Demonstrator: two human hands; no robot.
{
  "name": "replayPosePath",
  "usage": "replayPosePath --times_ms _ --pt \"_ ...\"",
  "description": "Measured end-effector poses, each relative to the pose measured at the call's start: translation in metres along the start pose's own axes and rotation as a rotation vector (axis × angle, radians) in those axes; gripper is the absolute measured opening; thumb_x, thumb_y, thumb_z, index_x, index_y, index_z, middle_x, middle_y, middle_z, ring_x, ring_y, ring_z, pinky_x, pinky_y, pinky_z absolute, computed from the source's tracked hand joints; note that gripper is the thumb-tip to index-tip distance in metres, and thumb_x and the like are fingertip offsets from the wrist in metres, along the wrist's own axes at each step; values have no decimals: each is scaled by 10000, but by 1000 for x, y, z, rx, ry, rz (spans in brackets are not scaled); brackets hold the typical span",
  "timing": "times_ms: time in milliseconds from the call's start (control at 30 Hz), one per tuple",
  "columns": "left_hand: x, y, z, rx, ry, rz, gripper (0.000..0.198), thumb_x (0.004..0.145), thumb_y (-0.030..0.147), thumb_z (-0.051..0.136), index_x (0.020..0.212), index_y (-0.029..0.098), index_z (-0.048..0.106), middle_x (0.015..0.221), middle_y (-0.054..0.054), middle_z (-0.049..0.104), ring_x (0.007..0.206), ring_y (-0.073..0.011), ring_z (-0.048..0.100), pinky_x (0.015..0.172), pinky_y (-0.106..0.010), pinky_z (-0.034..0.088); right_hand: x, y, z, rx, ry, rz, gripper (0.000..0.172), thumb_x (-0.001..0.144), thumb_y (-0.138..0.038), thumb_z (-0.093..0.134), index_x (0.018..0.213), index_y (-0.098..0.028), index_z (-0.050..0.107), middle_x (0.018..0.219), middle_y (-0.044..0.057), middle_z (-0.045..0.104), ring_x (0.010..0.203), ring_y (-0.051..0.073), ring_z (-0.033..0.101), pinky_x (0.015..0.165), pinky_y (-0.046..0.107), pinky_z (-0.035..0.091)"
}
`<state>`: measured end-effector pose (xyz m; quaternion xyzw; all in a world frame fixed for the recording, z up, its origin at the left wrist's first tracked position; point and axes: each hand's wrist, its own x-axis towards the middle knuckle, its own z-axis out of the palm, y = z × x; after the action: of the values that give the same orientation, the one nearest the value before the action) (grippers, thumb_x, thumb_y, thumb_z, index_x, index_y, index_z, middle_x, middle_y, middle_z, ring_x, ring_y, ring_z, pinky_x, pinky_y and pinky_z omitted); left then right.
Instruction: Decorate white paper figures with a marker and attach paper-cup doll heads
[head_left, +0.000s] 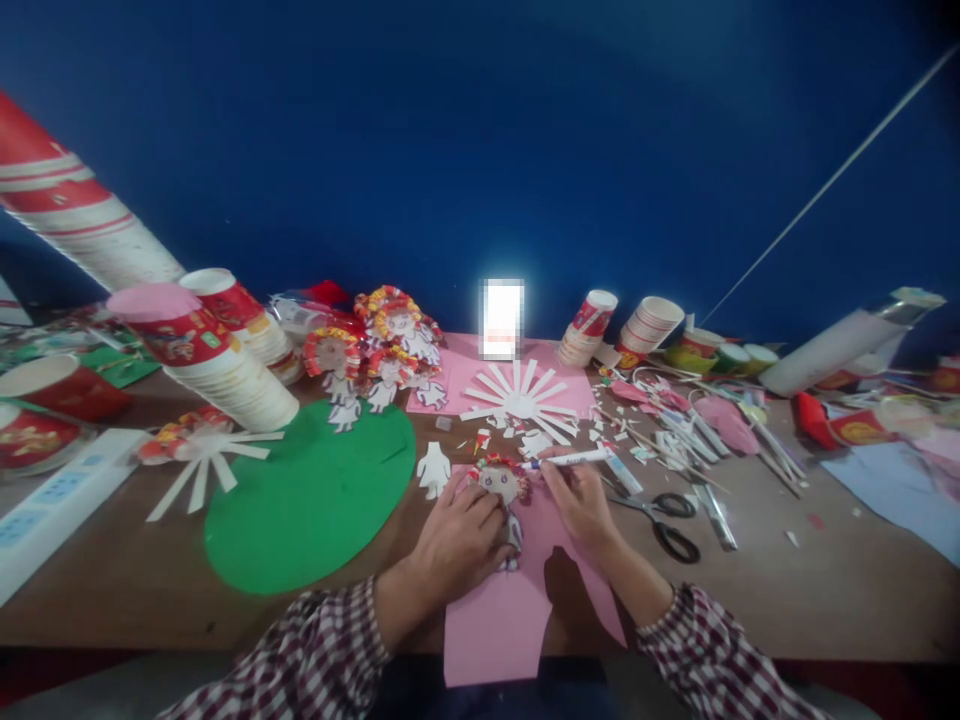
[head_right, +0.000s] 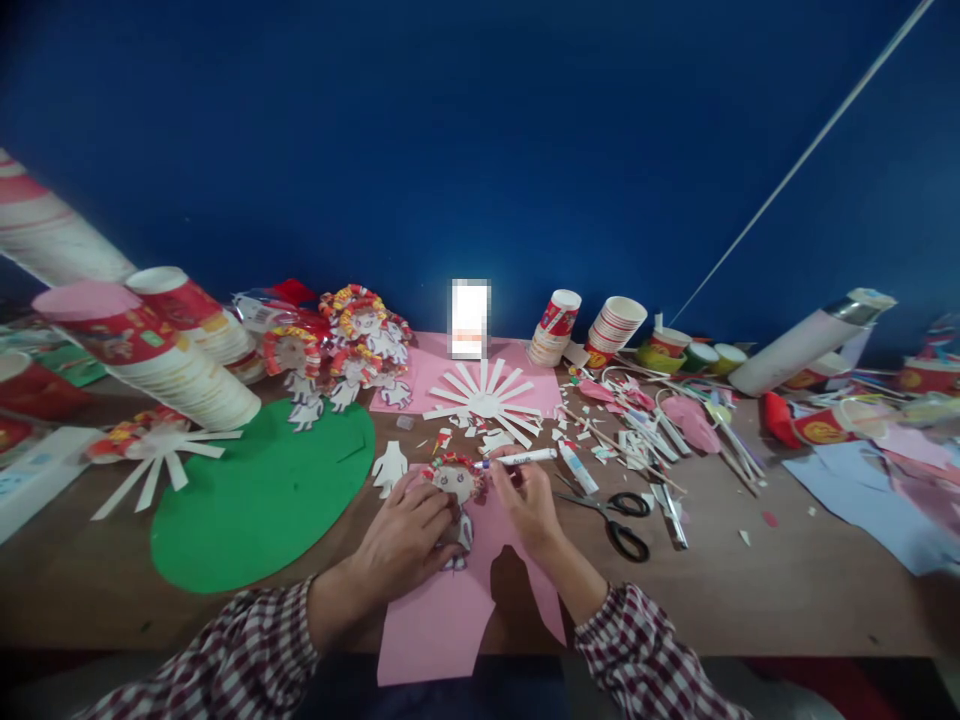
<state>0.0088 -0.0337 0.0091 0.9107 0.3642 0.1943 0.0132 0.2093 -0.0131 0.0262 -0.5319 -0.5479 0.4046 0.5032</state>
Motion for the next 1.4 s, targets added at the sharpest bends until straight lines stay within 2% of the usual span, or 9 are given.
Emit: replayPosePath --times_ms 100,400,533,733,967,1200,1400 --pt "0 0 0 8 -12 4 298 819 455 647 958 193 618 999 -27 650 1049 -238 534 1145 -498 177 -5 0 -1 17 8 6 217 889 -400 583 912 -187 621 747 28 649 673 164 617 640 264 508" --pt "1 2 -6 8 -33 -5 248 827 396 643 952 185 612 973 -15 637 994 -217 545 1135 -500 203 -17 -5 3 112 39 52 182 860 -364 607 897 -188 578 682 9 650 549 137 596 521 251 497" --pt "2 2 -6 -9 -23 -2 242 828 380 645 967 182 630 1010 -39 650 1009 -238 550 1118 -515 231 -17 -2 4 -17 47 8 135 873 -325 568 910 -198 542 684 3 628 557 145 609 508 245 493" --pt "1 0 -3 -15 -5 1 300 849 401 628 1027 160 642 1017 -53 660 1014 -246 548 1123 -520 235 -17 1 7 -139 6 -88 83 887 -280 549 854 -209 521 725 20 627 610 160 635 582 263 516" --pt "2 1 -3 -31 16 8 300 863 409 614 1033 165 655 1051 -67 666 1025 -255 549 1115 -526 237 -13 -4 6 -422 -51 -256 127 899 -255 526 783 -207 548 686 16 591 599 154 546 597 276 448" --pt "2 1 -6 -53 -15 -5 312 857 401 620 1054 162 649 1040 -71 664 1036 -263 550 1097 -531 274 -12 1 7 -401 -72 -191 89 910 -252 524 838 -207 551 726 25 633 635 161 595 618 278 465" --pt "2 0 -6 -58 -20 -3 309 862 403 610 1053 163 648 1050 -75 659 1038 -262 548 1106 -536 260 -12 1 8 -437 -94 -180 135 922 -284 508 815 -211 546 733 27 620 644 165 587 634 281 463"
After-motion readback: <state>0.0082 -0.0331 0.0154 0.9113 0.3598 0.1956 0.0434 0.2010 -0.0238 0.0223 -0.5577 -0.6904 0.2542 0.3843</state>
